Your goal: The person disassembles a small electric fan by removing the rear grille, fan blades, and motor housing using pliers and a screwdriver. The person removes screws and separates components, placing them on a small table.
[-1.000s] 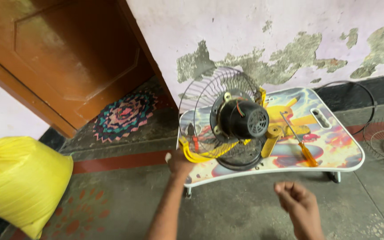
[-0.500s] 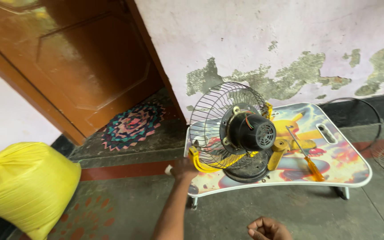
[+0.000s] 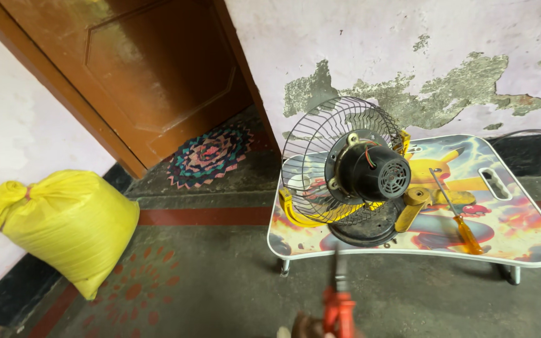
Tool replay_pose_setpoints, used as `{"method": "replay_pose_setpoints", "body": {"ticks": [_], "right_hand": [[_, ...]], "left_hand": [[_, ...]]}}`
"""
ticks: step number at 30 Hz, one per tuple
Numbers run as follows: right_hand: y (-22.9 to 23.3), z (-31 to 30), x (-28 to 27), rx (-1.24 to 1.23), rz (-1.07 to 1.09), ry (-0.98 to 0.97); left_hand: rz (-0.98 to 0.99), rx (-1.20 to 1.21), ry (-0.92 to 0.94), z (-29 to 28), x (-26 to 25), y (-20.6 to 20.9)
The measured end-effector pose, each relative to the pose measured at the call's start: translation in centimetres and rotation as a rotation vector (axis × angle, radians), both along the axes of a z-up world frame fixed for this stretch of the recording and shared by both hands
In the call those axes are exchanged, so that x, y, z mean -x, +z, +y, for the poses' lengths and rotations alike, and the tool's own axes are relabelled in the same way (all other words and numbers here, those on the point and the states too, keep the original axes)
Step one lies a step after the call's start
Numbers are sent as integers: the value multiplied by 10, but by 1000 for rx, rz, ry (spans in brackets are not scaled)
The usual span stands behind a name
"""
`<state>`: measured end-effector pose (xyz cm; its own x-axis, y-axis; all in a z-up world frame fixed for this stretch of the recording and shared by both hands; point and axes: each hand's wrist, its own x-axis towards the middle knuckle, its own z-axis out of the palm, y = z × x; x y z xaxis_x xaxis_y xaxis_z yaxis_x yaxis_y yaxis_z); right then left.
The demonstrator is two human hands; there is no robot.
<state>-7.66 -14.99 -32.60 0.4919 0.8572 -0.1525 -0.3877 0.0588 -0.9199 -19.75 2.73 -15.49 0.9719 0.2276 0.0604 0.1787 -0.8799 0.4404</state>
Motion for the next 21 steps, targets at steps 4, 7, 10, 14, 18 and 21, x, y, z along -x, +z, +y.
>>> {"method": "replay_pose_setpoints", "body": {"ticks": [4,7,10,14,18,21], "right_hand": [[53,-50,-36,-7,20,-113],[101,-111,-77,8,38,-206],[161,-184,-106,58,90,-245],[248,-251,-112,-23,39,253],[320,-235,-130,455,18,337],[349,-217,-116,514,83,253]], "left_hand": [[-640,139,-220,-57,1,95],[-970,229,-204,-54,-44,145],[-914,523,-47,-16,-124,177],[-420,888,-363,18,-207,189],[-75,1198,-464,22,-239,172],[3,1210,-451,26,-242,163]]}}
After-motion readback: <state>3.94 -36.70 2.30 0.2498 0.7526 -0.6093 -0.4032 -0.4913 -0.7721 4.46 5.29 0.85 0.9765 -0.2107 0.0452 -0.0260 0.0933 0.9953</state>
